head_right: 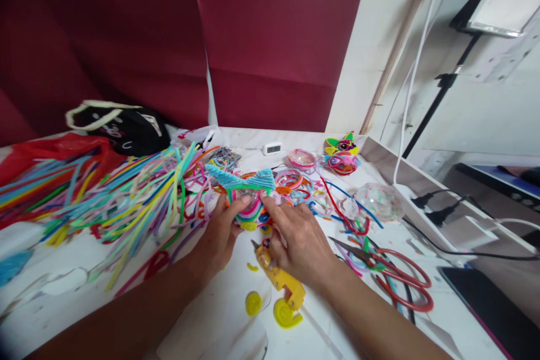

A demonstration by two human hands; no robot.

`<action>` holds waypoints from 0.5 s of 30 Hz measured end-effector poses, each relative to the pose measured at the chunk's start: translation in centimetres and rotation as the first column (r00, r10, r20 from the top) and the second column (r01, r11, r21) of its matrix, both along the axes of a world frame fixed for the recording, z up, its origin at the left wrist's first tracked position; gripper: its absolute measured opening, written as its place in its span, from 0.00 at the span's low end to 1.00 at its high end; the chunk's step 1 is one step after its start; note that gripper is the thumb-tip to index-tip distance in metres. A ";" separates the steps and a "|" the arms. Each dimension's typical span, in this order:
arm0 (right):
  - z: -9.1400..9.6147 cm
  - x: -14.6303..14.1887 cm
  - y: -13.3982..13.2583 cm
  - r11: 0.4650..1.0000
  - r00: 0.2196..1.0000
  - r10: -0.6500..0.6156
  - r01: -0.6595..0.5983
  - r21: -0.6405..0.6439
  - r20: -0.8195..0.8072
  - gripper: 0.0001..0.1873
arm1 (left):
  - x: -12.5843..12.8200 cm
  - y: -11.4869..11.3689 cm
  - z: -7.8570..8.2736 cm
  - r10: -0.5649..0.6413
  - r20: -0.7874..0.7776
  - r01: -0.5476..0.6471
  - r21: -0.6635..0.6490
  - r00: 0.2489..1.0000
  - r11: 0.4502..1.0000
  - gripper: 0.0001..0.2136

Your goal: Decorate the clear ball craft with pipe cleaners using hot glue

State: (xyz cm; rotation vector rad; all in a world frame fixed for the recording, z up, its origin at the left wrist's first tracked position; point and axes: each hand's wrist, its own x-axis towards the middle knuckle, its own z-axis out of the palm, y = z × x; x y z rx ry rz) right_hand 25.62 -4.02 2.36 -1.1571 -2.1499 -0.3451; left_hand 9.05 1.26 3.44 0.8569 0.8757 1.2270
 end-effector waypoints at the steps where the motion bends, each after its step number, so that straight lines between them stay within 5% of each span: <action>1: 0.0 0.0 0.0 1.000 1.000 -0.002 0.002 0.000 0.002 0.35 | 0.0 0.0 0.0 0.001 0.000 -0.001 -0.002 1.000 1.000 0.25; 15: -0.3 -0.1 -0.2 0.999 0.999 -0.037 0.038 -0.015 0.022 0.37 | 0.0 0.1 -0.3 -0.001 0.007 0.001 -0.019 1.000 1.000 0.26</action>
